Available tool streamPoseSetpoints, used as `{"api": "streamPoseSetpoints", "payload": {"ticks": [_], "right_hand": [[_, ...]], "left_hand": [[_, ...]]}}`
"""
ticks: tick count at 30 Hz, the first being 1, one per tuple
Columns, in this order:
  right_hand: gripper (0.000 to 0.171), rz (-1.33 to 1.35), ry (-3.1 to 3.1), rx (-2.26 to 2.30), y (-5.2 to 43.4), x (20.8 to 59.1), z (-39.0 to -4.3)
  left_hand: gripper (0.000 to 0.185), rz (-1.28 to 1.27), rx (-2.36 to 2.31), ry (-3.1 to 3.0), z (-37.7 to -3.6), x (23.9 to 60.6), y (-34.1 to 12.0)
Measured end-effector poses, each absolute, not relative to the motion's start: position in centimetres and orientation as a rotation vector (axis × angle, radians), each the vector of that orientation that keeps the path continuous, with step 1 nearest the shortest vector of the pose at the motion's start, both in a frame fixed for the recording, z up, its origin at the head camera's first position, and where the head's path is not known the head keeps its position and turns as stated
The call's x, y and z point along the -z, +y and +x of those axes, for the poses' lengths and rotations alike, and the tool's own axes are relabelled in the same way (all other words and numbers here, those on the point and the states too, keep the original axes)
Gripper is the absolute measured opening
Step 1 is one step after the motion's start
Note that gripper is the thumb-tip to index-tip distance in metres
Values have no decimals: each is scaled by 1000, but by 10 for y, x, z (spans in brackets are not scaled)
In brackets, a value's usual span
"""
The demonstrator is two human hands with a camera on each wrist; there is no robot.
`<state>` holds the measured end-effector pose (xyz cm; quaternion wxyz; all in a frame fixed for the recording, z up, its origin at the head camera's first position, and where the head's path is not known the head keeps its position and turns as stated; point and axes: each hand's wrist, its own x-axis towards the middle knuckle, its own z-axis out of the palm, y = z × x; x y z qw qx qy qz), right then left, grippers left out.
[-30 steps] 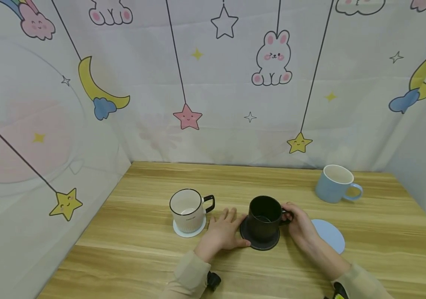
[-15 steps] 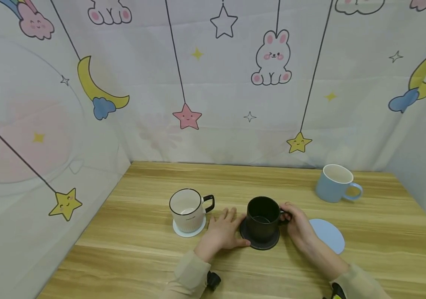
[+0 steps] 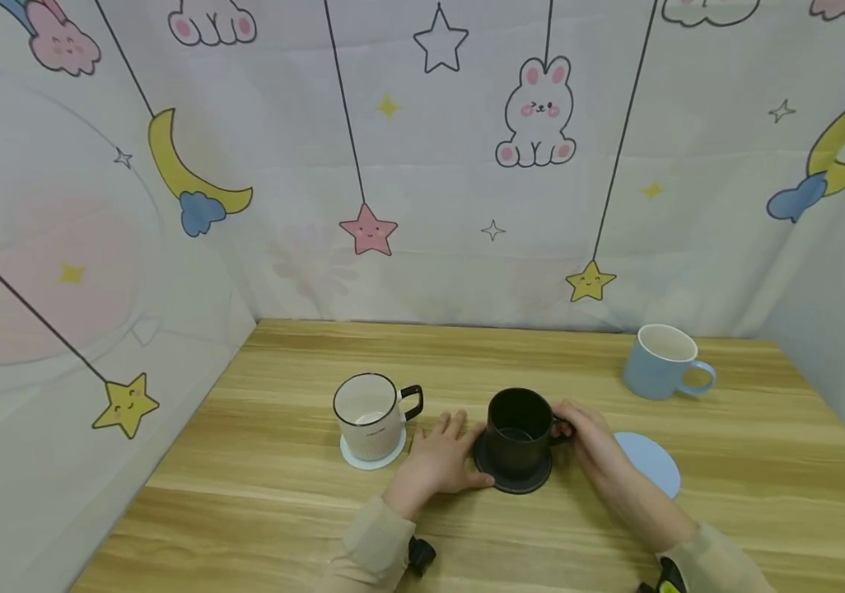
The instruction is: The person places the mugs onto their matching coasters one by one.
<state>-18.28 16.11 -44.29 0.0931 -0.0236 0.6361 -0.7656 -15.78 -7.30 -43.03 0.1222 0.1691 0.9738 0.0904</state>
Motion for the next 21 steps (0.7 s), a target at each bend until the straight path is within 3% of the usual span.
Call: {"api": "streamPoseSetpoints", "payload": {"ticks": [8, 15, 21], "right_hand": [[34, -29, 2013, 2102, 164, 440, -186], [26, -58, 2032, 2047, 166, 435, -185], [31, -68, 2069, 1998, 170, 436, -184]], "left_hand": [[83, 486, -290, 2827, -158, 429, -72], [83, 477, -280, 2825, -158, 426, -71], [83, 478, -278, 2817, -158, 425, -67]]}}
